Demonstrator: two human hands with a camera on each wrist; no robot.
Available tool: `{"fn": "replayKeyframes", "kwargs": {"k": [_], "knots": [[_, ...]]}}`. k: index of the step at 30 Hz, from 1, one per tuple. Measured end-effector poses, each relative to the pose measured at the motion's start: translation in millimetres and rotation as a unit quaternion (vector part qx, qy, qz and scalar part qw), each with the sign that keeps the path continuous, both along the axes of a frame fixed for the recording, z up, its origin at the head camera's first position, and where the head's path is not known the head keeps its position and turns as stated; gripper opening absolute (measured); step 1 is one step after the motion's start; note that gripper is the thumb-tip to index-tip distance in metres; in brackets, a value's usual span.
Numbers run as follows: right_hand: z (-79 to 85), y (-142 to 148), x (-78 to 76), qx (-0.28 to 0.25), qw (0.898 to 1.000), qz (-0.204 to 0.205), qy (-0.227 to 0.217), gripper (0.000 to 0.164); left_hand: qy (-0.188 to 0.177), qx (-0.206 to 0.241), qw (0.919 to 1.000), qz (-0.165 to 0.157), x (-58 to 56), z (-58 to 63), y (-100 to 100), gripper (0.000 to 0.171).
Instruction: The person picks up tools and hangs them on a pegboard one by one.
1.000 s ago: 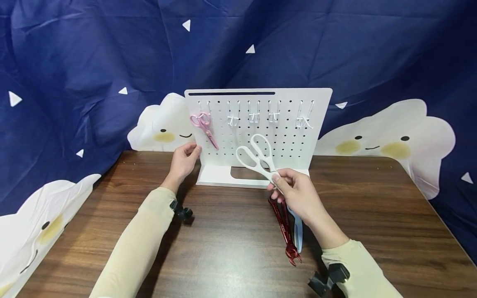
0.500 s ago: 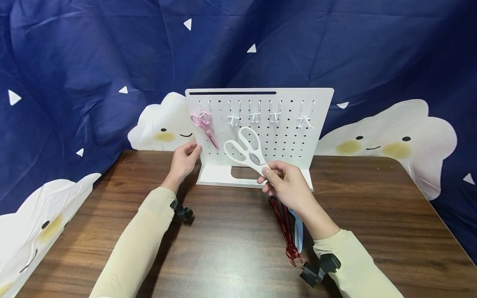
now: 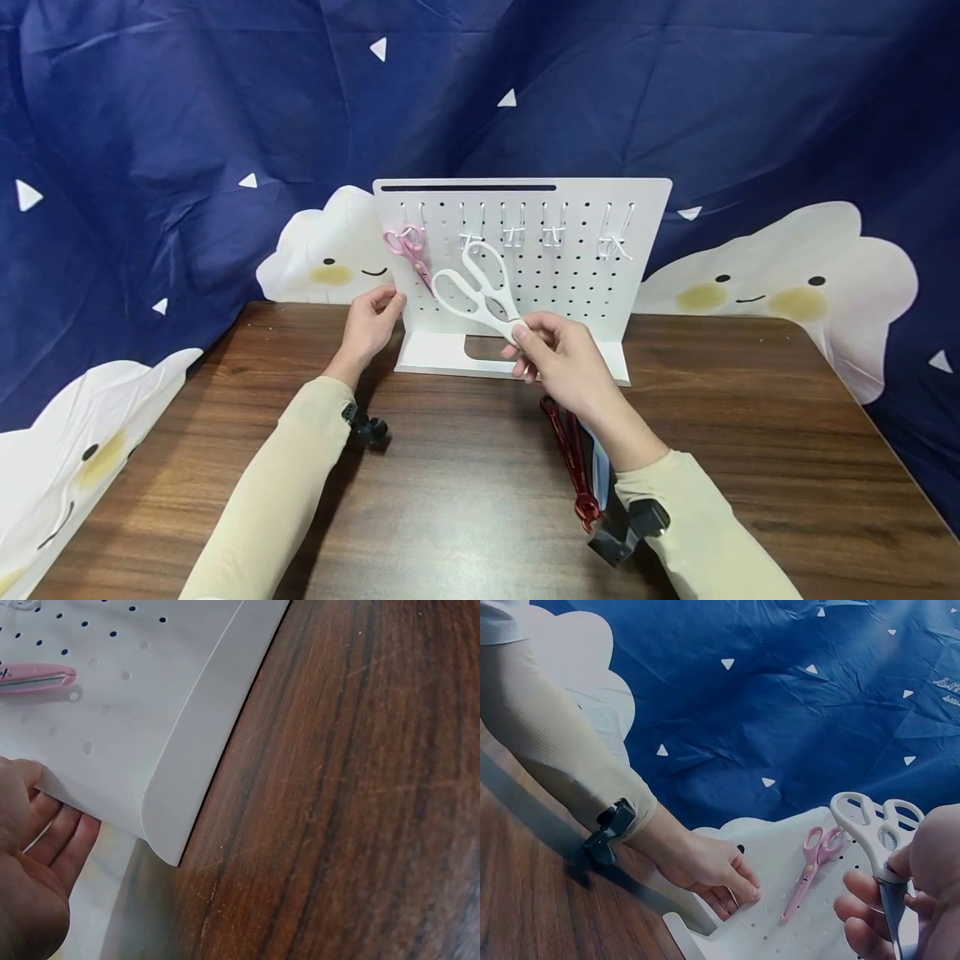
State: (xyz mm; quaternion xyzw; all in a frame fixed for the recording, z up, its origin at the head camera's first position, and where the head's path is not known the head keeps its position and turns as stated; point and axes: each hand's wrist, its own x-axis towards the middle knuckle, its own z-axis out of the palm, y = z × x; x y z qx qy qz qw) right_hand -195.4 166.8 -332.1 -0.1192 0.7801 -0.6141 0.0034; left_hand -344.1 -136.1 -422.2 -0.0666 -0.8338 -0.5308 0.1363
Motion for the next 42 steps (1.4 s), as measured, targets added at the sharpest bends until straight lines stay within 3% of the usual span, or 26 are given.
{"fn": "replayKeyframes", "kwargs": {"k": [8, 42], "knots": [[0.1, -6, -4.4, 0.001, 1.000, 0.001, 0.010, 0.030, 0.001, 0.000, 1.0000, -0.001, 1.0, 1.1, 0, 0.029], [-20.7, -16, -31.7, -0.021, 0.999, 0.006, -0.035, 0.029, 0.010, 0.000, 0.9999, 0.001, -1.9, -2.9, 0, 0.030]]}}
